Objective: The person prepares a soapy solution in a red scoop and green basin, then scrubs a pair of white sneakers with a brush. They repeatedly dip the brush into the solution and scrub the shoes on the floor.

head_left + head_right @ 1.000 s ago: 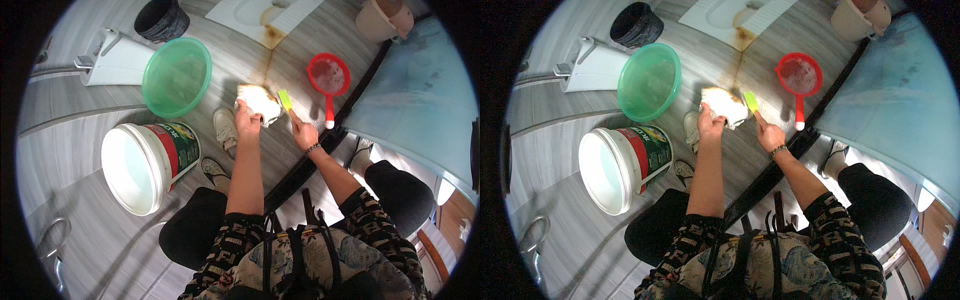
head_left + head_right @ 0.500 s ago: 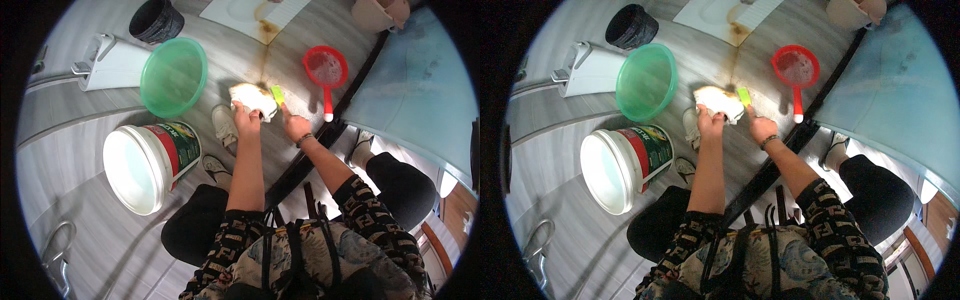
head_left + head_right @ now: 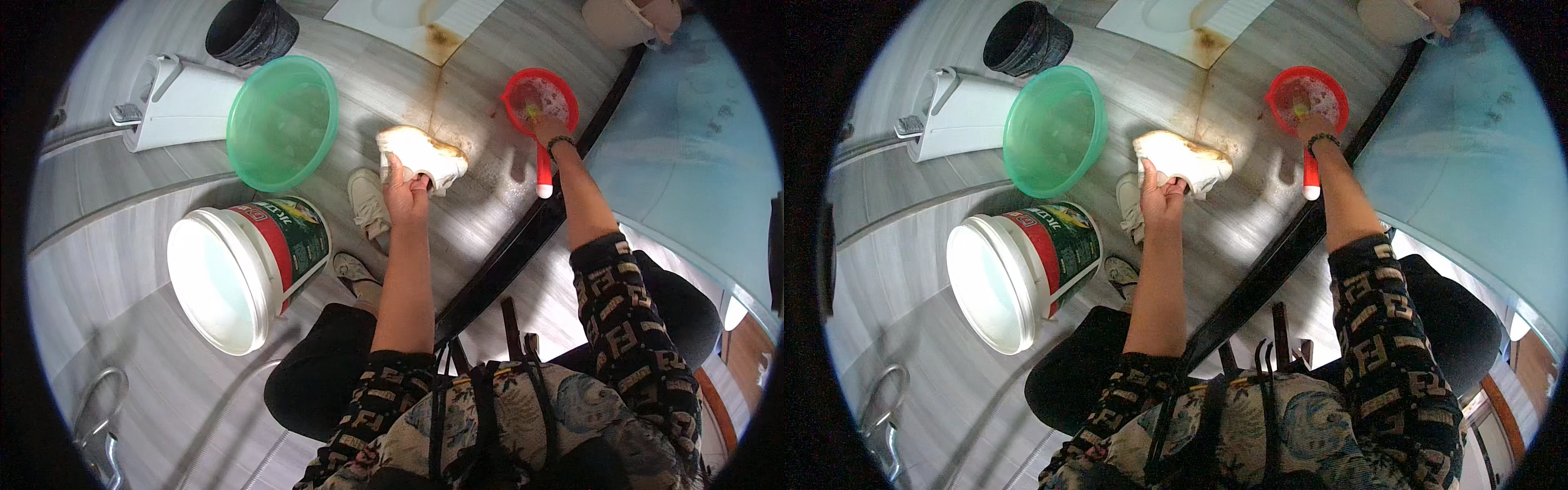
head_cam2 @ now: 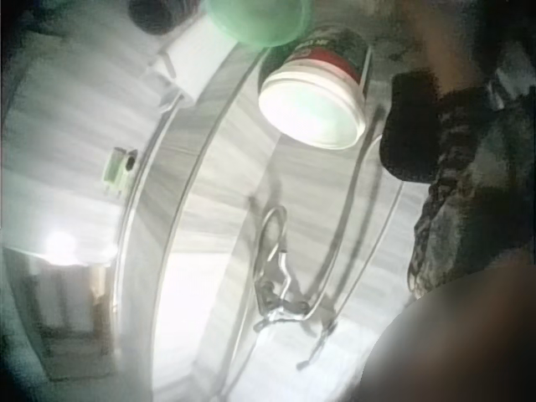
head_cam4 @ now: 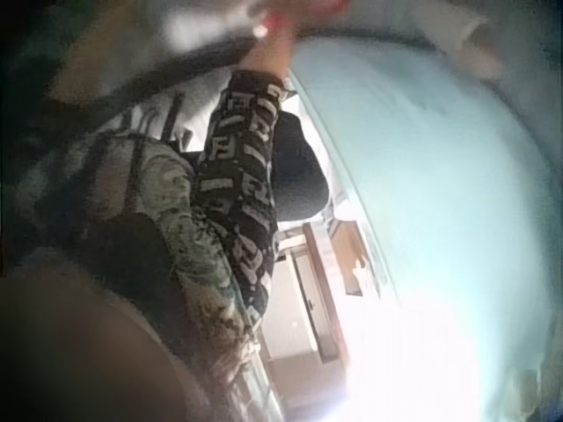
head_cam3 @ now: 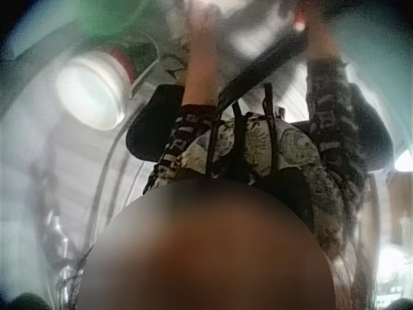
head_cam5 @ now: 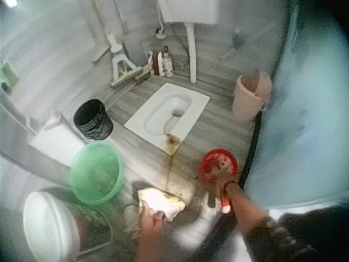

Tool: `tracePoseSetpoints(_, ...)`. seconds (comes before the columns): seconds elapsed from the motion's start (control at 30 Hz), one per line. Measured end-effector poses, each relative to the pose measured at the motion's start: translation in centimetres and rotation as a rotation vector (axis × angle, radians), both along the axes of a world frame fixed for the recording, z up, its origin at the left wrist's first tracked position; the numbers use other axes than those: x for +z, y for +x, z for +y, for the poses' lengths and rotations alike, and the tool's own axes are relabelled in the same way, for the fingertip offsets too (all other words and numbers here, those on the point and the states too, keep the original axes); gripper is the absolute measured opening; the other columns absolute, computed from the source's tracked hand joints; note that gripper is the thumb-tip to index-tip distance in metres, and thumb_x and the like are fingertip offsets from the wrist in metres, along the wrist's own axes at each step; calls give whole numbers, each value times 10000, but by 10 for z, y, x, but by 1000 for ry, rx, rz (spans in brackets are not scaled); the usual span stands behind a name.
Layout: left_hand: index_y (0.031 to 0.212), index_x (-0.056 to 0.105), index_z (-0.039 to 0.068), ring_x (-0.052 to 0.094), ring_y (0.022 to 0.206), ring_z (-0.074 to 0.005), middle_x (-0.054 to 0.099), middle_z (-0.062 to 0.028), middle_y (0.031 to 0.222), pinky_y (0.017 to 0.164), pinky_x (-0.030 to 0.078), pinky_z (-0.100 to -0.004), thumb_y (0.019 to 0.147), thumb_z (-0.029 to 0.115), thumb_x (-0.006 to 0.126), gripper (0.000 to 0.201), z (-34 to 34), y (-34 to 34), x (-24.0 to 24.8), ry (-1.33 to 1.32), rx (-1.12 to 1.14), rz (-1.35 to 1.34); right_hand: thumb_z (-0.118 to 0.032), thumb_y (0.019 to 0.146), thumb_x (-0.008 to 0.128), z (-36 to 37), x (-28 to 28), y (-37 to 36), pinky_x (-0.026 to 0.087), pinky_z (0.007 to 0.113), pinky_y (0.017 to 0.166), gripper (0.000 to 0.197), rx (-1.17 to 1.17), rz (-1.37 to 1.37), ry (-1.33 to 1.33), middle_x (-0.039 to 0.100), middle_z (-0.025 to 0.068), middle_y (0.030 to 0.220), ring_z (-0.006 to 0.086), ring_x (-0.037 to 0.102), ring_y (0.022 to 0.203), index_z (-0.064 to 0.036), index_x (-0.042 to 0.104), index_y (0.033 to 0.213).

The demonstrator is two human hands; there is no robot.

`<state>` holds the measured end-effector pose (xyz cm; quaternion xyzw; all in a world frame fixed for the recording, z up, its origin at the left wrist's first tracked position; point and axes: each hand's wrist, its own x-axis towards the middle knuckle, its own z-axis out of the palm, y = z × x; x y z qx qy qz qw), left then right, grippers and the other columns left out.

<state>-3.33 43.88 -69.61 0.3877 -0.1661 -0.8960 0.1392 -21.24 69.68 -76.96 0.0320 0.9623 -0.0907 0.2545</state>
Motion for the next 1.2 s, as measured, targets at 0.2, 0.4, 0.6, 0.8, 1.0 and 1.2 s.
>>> tracePoseSetpoints(0.2,1087,443,-10,514,922,-231,523,-110,1026,798,430,-394,797,203,584,387,-11,12,13,-105,15,-12,-298,792,452,-60,52,89,436,427,712,311,-68,128,-427,567,212,890,357,558,811,-160,558,1049)
tracePoseSetpoints(0.4,1068,458,-2,521,878,-219,534,-111,967,768,428,-404,807,242,570,374,-4,9,5,-152,-20,-44,-241,813,458,-133,91,158,463,415,603,392,143,188,-702,595,154,772,322,571,667,-281,421,1201)
tracePoseSetpoints(0.6,1093,449,8,473,955,-230,493,-100,1050,850,342,-422,819,262,554,388,-1,9,1,-121,-43,-140,-196,794,433,-102,48,143,465,420,567,415,235,144,-293,583,169,683,328,569,619,-286,423,1198)
tracePoseSetpoints(0.8,1083,470,34,463,957,-206,499,-74,1055,810,353,-382,820,253,557,353,2,13,3,-207,-39,-217,-186,762,446,-131,89,162,464,424,541,441,315,194,-380,588,169,677,327,576,601,-264,424,1195)
tracePoseSetpoints(1.0,1064,469,30,506,891,-193,523,-56,1029,738,402,-346,822,225,553,322,13,11,1,-258,-38,-196,-177,771,423,-110,76,157,462,426,528,490,284,181,-327,596,159,674,319,586,604,-270,352,1247)
tracePoseSetpoints(1.2,1063,470,34,501,913,-190,521,-68,1025,744,419,-350,827,218,544,308,13,10,-5,-203,-43,-148,-176,763,448,-110,69,160,442,429,500,486,317,127,-274,569,172,623,335,560,569,-213,366,1240)
